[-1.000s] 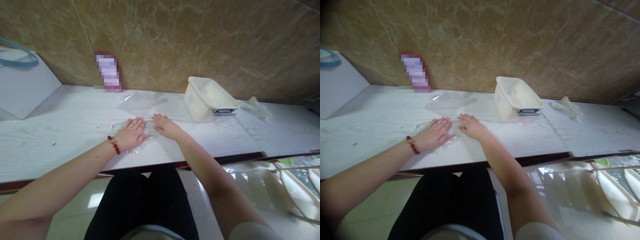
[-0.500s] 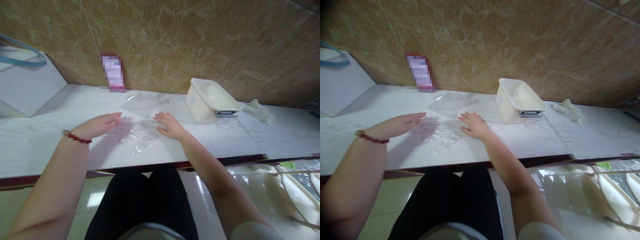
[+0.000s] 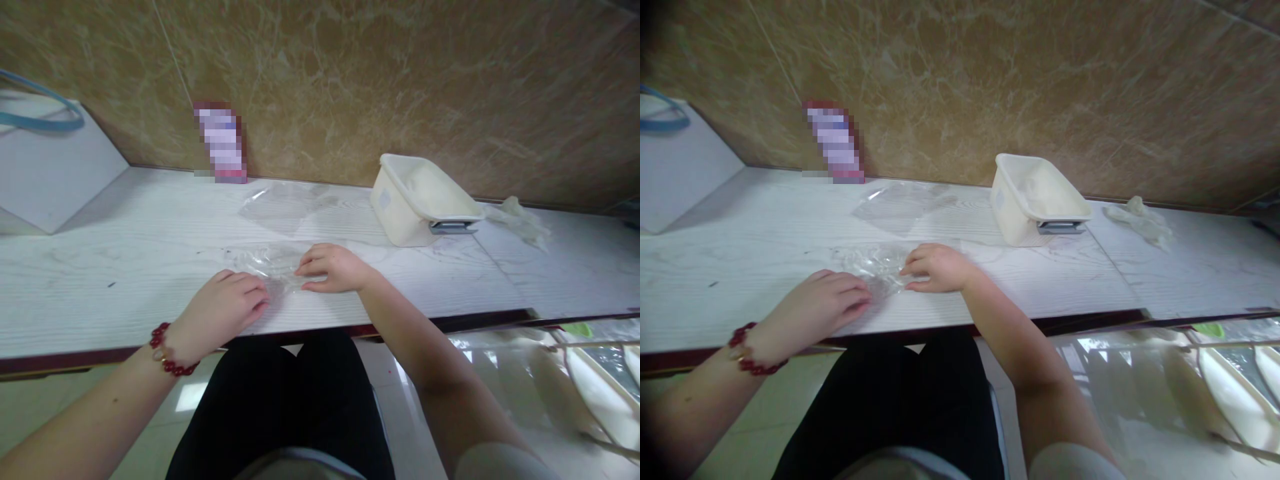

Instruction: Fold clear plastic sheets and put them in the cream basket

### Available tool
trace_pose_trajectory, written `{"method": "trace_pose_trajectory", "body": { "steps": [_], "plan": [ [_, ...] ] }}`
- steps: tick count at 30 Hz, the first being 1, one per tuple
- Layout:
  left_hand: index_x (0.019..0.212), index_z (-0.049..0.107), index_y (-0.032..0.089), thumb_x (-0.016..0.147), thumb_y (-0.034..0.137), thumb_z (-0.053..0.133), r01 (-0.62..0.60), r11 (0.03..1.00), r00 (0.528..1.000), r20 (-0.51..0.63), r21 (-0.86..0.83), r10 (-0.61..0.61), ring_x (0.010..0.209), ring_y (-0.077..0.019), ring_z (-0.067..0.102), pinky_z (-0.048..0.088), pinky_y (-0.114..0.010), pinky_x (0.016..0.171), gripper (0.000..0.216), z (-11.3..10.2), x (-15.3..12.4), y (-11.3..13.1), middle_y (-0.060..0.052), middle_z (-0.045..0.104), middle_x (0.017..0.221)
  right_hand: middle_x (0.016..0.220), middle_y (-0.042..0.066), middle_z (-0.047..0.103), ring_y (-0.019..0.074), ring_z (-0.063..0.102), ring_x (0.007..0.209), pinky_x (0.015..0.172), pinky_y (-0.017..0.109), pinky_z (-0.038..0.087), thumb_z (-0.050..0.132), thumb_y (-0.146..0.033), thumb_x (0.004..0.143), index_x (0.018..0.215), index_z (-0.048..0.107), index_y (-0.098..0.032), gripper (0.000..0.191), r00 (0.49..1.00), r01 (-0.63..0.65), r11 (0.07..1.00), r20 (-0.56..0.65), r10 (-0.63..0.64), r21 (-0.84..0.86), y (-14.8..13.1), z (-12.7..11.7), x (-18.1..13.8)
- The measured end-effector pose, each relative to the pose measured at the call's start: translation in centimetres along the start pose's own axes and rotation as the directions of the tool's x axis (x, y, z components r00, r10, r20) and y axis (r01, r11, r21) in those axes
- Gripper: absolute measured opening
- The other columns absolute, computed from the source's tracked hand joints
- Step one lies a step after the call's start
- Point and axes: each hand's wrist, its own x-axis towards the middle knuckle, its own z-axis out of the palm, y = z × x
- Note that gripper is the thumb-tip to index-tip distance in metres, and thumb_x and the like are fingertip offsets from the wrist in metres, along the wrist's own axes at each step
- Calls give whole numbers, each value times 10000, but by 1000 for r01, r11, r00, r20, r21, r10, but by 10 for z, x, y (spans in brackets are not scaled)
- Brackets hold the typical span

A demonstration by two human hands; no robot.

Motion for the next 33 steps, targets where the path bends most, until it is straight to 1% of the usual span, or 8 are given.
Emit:
{"method": "trace_pose_trajectory", "body": {
  "steps": [4,9,15,19,23,27,30,33],
  "plan": [
    [780,634,228,802,280,421,-17,1000,1000,-13,-2,17,855,-196,563,364,-347,773,221,-2,9,-3,-21,653,891,945,58,630,157,552,896,816,302,419,548,-396,772,997,623,-192,312,999,-48,999,24,48,17,-1,1,1],
    [775,581,200,765,305,413,75,986,996,-31,-150,-81,769,-175,567,400,-304,737,199,-11,18,-7,-27,625,797,1024,75,611,181,541,962,850,325,404,615,-428,707,1088,570,-186,454,996,-93,996,17,93,17,-2,4,3],
    [793,552,208,746,334,407,213,917,970,-39,-339,-240,780,-179,573,424,-281,696,198,-20,27,-13,-13,631,836,896,41,632,143,555,851,804,285,406,558,-219,752,989,589,-182,242,982,-188,982,-19,188,12,3,11,5],
    [768,531,206,734,358,427,298,827,942,7,-477,-335,795,-183,584,430,-263,634,188,-20,35,-18,-13,646,850,753,24,613,123,534,742,762,267,399,520,-204,775,800,608,-167,98,970,-238,971,-52,239,13,12,16,6],
    [793,483,202,759,412,425,330,651,922,86,-683,-377,782,-173,602,446,-280,657,220,-14,45,-28,-24,663,850,686,20,593,114,514,688,742,261,382,516,-239,792,710,608,-156,148,956,-286,958,-73,284,-16,19,19,6],
    [969,431,210,697,455,539,337,500,919,164,-798,-358,791,-183,620,460,-291,640,381,-10,56,-33,-42,666,886,636,7,566,109,499,661,723,255,367,504,-253,804,666,604,-160,194,948,-315,948,-69,312,-46,21,21,8],
    [1046,414,212,622,449,618,345,530,915,153,-775,-372,775,-194,628,463,-300,625,527,-8,64,-35,-50,662,904,650,9,570,109,502,669,720,253,361,502,-279,808,675,602,-161,203,933,-356,934,-69,353,-42,20,21,9],
    [1029,450,211,638,444,594,381,564,897,144,-733,-418,725,-187,634,464,-303,625,477,-6,71,-39,-30,668,825,697,8,588,115,519,699,723,259,361,541,-319,784,779,599,-171,159,897,-435,900,-87,432,-11,18,19,8]
  ]
}}
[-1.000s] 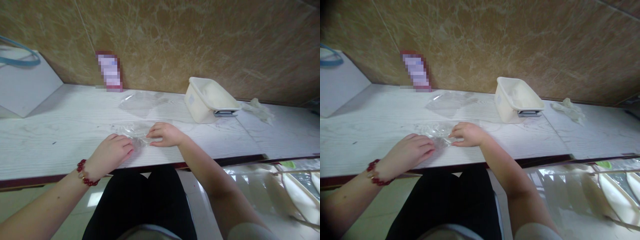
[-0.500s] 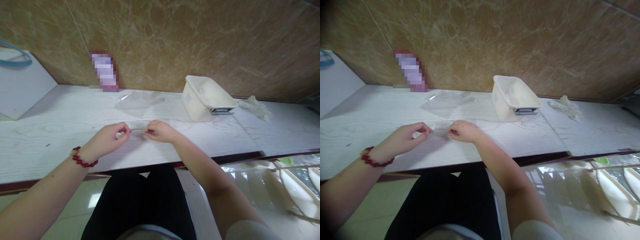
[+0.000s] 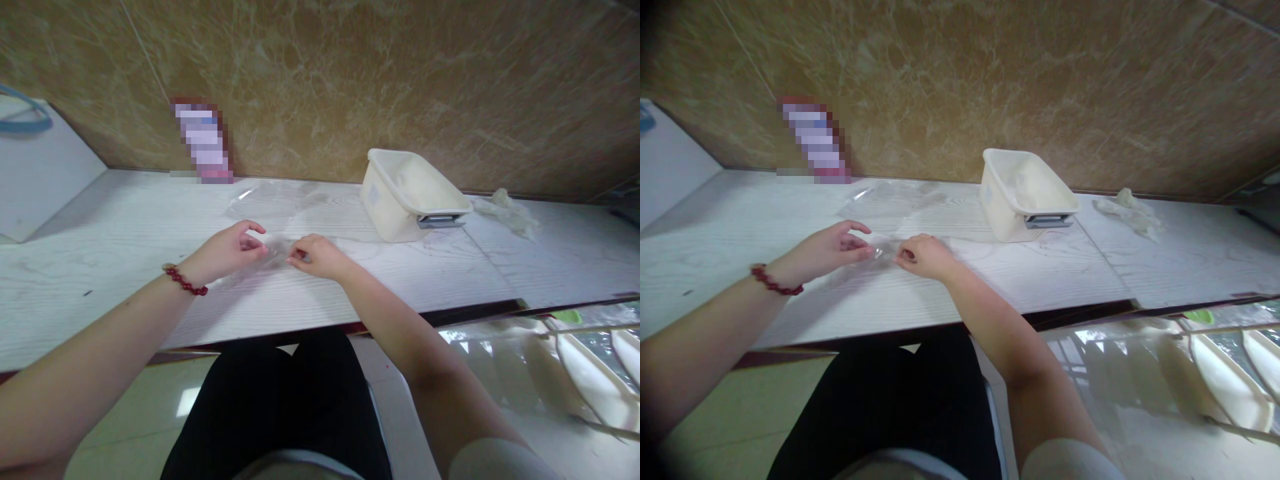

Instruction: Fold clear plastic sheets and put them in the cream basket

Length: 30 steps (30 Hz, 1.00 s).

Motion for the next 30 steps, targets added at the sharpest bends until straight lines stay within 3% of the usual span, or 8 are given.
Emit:
{"method": "trace_pose_trajectory", "body": {
  "steps": [4,8,11,16,22,30],
  "plan": [
    [1015,454,205,635,402,602,94,995,995,21,-43,-93,633,-174,631,473,-294,592,453,-1,7,-3,-6,662,709,758,7,606,129,545,756,733,266,378,590,-350,744,969,543,-178,287,993,-101,994,-65,104,47,-1,-2,-3],
    [1003,437,194,611,354,634,161,977,987,23,-141,-159,611,-167,629,488,-296,589,467,-1,8,-3,-4,654,678,824,21,624,134,561,810,762,273,391,566,-320,767,1028,524,-184,297,990,-109,992,-78,115,68,-2,-2,-2],
    [995,439,191,593,341,651,153,972,988,0,-177,-156,625,-167,632,493,-299,600,479,0,9,-6,-12,656,701,819,19,636,132,573,805,764,271,404,549,-291,781,1054,520,-190,293,985,-144,986,-80,151,85,-2,0,0],
    [955,487,198,595,391,637,84,992,995,-50,-92,-88,575,-156,614,477,-280,542,434,3,15,-16,-9,645,710,806,-1,649,115,585,730,717,252,434,543,-266,772,1129,451,-205,373,956,-233,956,-137,259,179,1,1,2],
    [865,538,194,665,414,566,-36,999,999,-24,-19,35,601,-147,604,470,-259,551,299,8,19,-20,-1,624,702,759,-15,646,96,581,679,659,219,434,554,-221,747,936,522,-211,192,945,-285,933,-96,312,222,3,3,3],
    [1038,502,204,634,448,601,-25,977,986,-155,212,59,701,-164,614,467,-280,653,482,13,19,-22,-19,637,804,697,-15,616,73,546,636,626,184,397,553,-195,718,839,581,-179,125,963,-244,952,-64,260,187,5,5,3]
  ]
}}
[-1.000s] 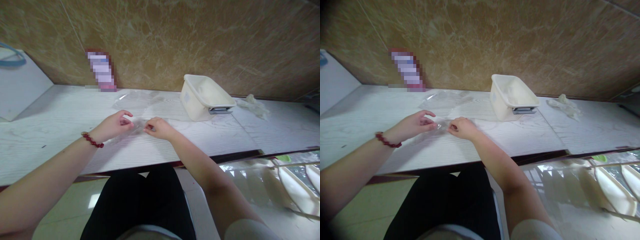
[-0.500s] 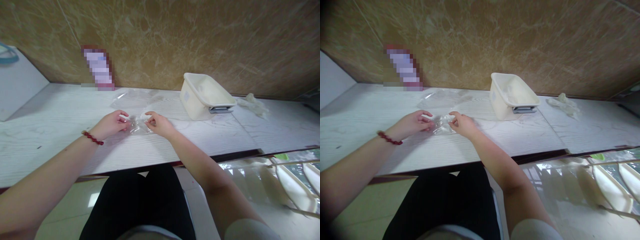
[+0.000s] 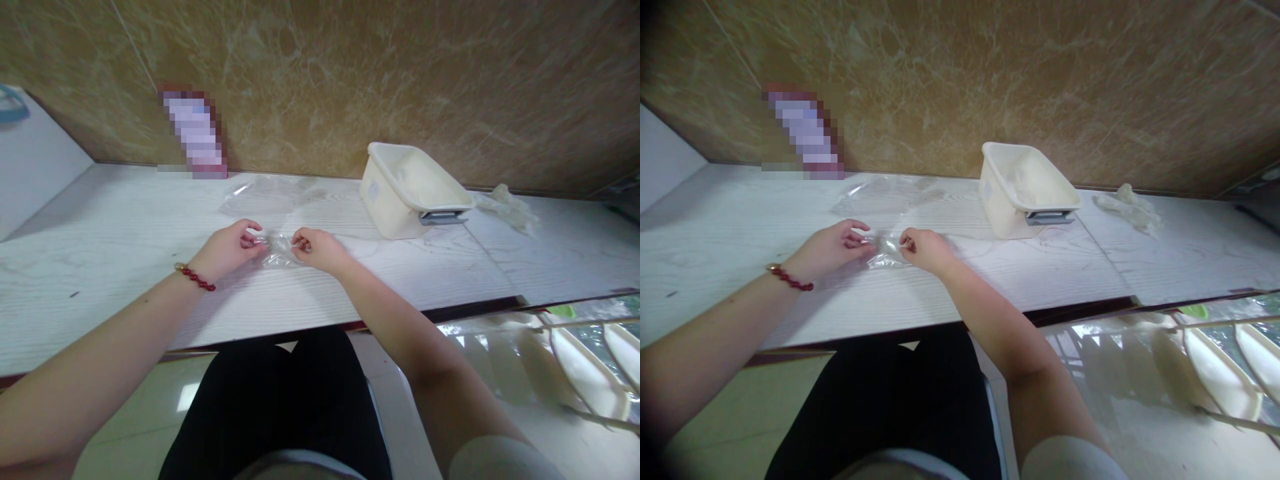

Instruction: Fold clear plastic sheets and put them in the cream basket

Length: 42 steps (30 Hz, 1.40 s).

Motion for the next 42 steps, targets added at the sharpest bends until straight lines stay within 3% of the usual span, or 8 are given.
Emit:
{"method": "trace_pose_trajectory", "body": {
  "steps": [7,11,14,19,27,33,37,42],
  "plan": [
    [1062,506,219,618,509,592,-32,978,999,5,205,32,641,-156,576,426,-275,614,538,-5,-4,7,-18,646,887,673,0,636,86,536,617,602,196,366,543,-225,716,770,652,-171,133,999,7,996,50,-2,-93,-6,-7,-2],
    [1085,512,178,667,527,536,-93,950,993,-45,298,111,762,-196,583,437,-304,683,545,-9,-2,3,-68,620,978,666,-1,639,86,533,611,589,196,349,546,-238,712,733,669,-178,138,995,11,993,97,0,-115,-10,-8,-4],
    [1065,539,146,766,474,426,-255,883,958,-22,394,287,941,-232,551,407,-342,831,458,-10,-3,4,-100,595,1044,653,-2,635,81,524,597,581,196,337,538,-251,727,717,674,-175,156,993,12,994,117,1,-111,-11,-8,-4],
    [1123,525,147,842,426,316,-529,764,848,191,370,494,1055,-213,502,356,-347,922,448,-3,-13,19,-95,571,1132,650,-2,625,79,508,591,577,201,319,529,-256,742,725,673,-170,168,993,49,991,112,-35,-121,-11,-8,-4],
    [1014,589,208,673,602,509,-550,800,830,263,240,492,959,-212,517,374,-339,864,527,-14,-17,12,-63,580,1029,612,-5,587,78,482,564,557,199,315,513,-263,755,693,641,-156,178,995,69,989,79,-59,-127,-10,-8,-4],
    [912,624,205,689,575,508,-520,838,838,287,164,464,895,-192,515,385,-326,828,448,-15,-13,5,-54,565,958,762,12,625,104,548,743,748,229,373,528,-222,753,861,612,-174,146,992,110,989,-51,-115,-104,-5,-6,-2],
    [1003,597,191,697,557,512,-509,836,850,269,205,452,904,-195,505,378,-331,841,484,-10,-12,5,-65,550,971,756,4,634,88,556,686,688,213,397,537,-243,754,929,591,-185,192,1000,13,999,0,-13,-29,-4,-4,-1],
    [885,616,187,700,523,518,-502,844,850,290,190,440,866,-182,507,390,-321,822,395,-7,-11,6,-56,549,931,693,-10,627,78,553,655,653,193,394,549,-214,738,828,615,-180,117,999,18,1000,45,-18,5,-6,-5,-1]
  ]
}}
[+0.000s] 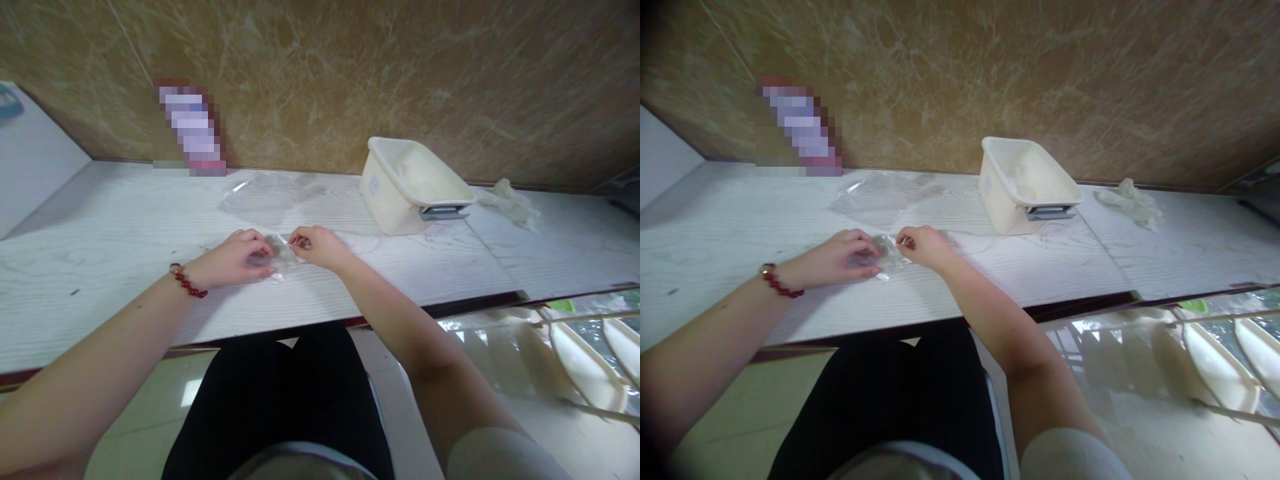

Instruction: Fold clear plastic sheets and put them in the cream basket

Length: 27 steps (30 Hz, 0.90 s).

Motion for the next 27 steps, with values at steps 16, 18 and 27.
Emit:
{"method": "trace_pose_trajectory", "body": {
  "steps": [16,18,27],
  "plan": [
    [727,564,172,747,422,476,-33,993,998,41,-109,38,759,-144,516,402,-264,710,266,-6,-1,8,-31,563,821,692,-7,612,68,535,638,643,193,392,550,-198,731,835,609,-159,125,999,2,999,35,-3,35,1,1,-1],
    [733,544,178,756,415,461,-1,991,999,40,-132,7,718,-135,515,399,-250,670,252,-7,-3,7,-12,568,770,717,-3,618,73,550,669,663,199,402,549,-195,732,840,602,-158,125,999,10,998,39,-12,68,1,1,-1],
    [795,540,184,741,398,444,83,987,995,-33,-140,-89,760,-154,544,425,-281,707,241,-7,-2,7,-25,595,823,781,9,630,84,594,735,708,236,457,460,-171,807,920,526,-170,131,991,18,940,118,-62,341,-4,0,-4]
  ]
}}
